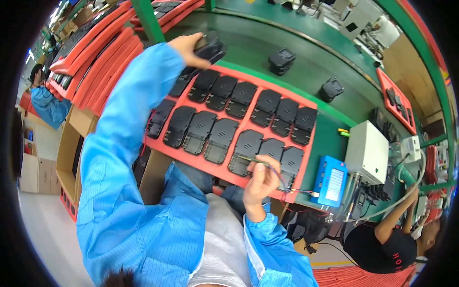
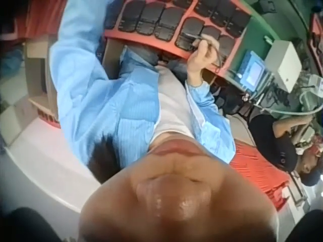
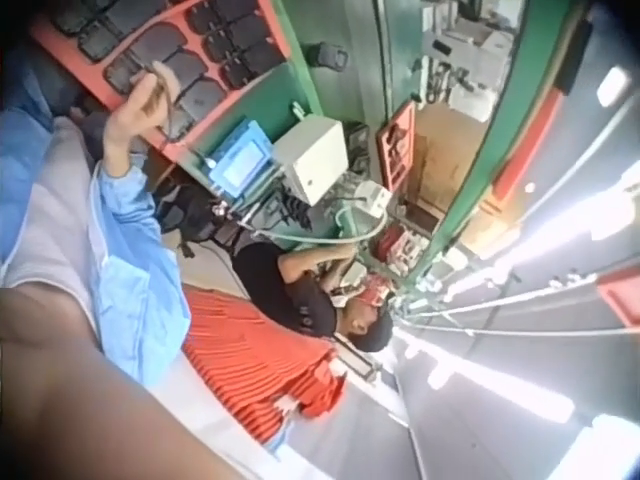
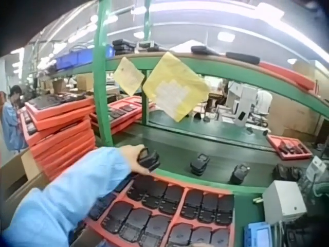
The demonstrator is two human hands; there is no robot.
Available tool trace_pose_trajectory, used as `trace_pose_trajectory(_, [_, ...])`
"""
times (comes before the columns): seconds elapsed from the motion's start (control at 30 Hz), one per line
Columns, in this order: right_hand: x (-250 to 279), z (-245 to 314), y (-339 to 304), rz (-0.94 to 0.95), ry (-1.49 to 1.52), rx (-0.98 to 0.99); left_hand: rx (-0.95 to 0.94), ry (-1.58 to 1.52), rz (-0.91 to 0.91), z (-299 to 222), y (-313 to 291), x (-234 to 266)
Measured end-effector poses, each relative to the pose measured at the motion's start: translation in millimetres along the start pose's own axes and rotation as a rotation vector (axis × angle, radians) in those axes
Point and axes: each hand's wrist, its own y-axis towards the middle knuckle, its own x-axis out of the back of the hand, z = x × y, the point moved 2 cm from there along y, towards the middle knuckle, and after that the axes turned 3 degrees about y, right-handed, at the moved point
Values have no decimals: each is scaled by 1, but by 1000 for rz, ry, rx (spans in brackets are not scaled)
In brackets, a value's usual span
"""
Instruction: Placing electronic devices into plastic sorting trays and then packing them into cardboard boxes on an assembly line.
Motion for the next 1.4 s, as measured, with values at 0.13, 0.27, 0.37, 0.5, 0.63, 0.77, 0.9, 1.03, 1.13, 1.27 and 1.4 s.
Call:
trace_pose_trajectory(0.13, [4, 2, 1, 3, -9, 67, 155, 73, 37, -6, 139, -42])
trace_pose_trajectory(0.27, [-9, -4, -1, 13, -46, 86, 294, 39, 98, 26, 176, -96])
trace_pose_trajectory(0.37, [-5, -5, 2, 34, -83, 102, 319, 64, 37, 10, 194, -109])
trace_pose_trajectory(0.5, [-7, -4, 0, 37, -63, 99, 252, 74, -235, -7, 151, -85])
trace_pose_trajectory(0.63, [2, -3, -3, 25, -25, 67, -228, -248, -164, -37, 15, -27])
trace_pose_trajectory(0.77, [3, -7, -2, -30, 0, 66, -344, -548, 471, -5, -147, 12])
trace_pose_trajectory(0.9, [-7, -1, 1, 60, -18, 12, -263, -1207, 126, 118, -326, 0])
trace_pose_trajectory(1.03, [-7, -7, 7, 12, -132, 40, 718, -1333, -346, 236, -442, -136])
trace_pose_trajectory(1.13, [-17, -8, 7, -4, -207, 130, 1044, -542, -270, 330, -530, -311])
trace_pose_trajectory(1.27, [-18, -11, 7, -21, -263, 92, 1284, -43, 75, 353, -568, -402])
trace_pose_trajectory(1.4, [-19, -13, 5, -26, -267, 72, 1343, 175, 222, 340, -563, -412])
